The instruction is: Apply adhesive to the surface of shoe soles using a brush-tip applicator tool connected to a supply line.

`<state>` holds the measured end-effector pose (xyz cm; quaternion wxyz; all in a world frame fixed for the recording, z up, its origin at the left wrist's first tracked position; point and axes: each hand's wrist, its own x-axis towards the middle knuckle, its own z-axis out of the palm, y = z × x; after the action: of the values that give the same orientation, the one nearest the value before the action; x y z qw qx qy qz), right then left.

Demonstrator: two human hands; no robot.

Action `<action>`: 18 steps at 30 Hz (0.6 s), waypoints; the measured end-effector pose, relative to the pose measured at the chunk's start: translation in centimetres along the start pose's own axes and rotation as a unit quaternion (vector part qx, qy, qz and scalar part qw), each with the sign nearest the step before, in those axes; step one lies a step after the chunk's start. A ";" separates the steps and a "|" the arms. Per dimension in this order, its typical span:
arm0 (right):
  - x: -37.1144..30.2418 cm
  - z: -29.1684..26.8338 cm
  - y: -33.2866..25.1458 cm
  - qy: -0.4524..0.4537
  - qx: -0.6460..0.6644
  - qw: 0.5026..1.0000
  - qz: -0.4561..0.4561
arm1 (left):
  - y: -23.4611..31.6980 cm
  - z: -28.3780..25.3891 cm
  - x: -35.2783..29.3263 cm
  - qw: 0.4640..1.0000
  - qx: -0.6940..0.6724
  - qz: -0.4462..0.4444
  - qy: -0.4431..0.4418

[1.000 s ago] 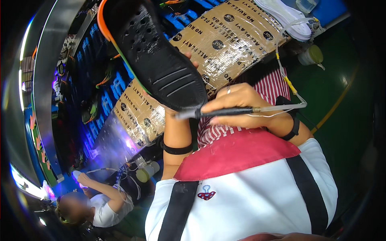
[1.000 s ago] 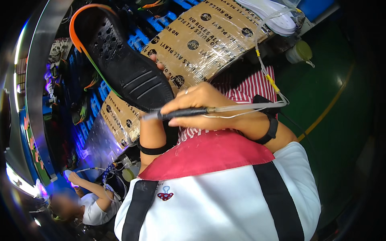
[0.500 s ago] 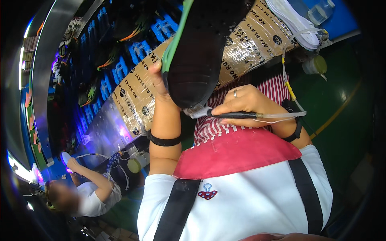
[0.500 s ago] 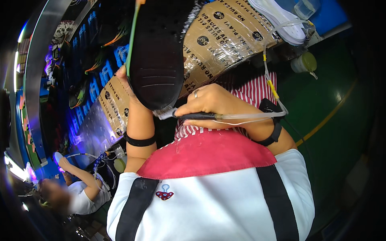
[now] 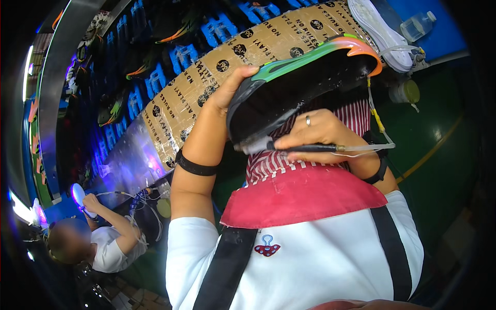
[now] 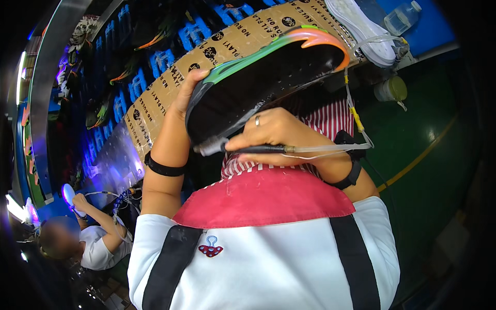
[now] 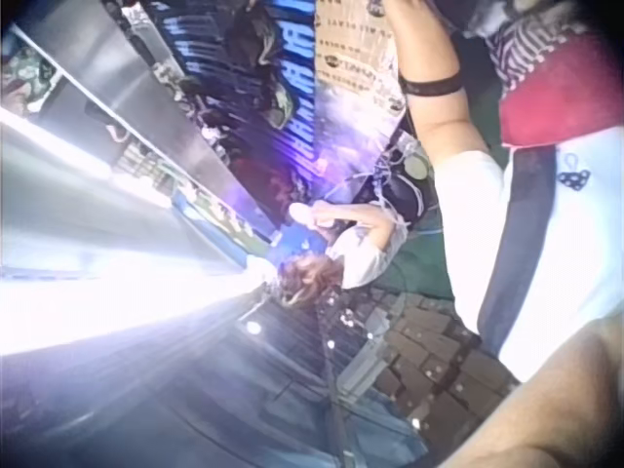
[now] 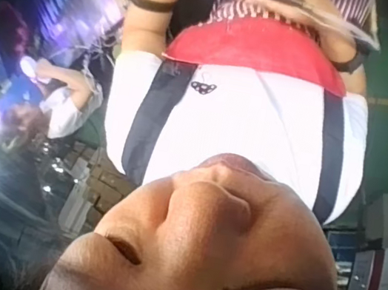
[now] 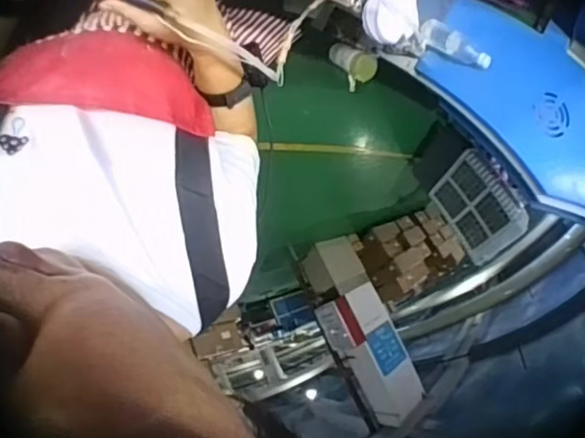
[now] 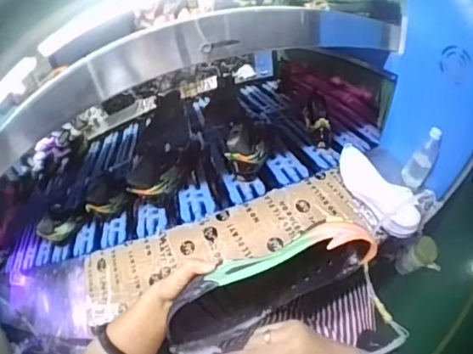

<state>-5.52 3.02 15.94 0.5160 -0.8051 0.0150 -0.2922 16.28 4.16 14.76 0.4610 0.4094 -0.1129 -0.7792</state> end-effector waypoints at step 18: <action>-0.4 -0.1 0.4 -0.049 -0.114 0.992 -0.014 | 2.3 0.5 -0.6 0.966 0.227 -0.121 0.031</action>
<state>-5.80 2.92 15.42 0.4168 -0.8720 0.0119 -0.2563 17.49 3.28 16.74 0.2617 0.5377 -0.2225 -0.7700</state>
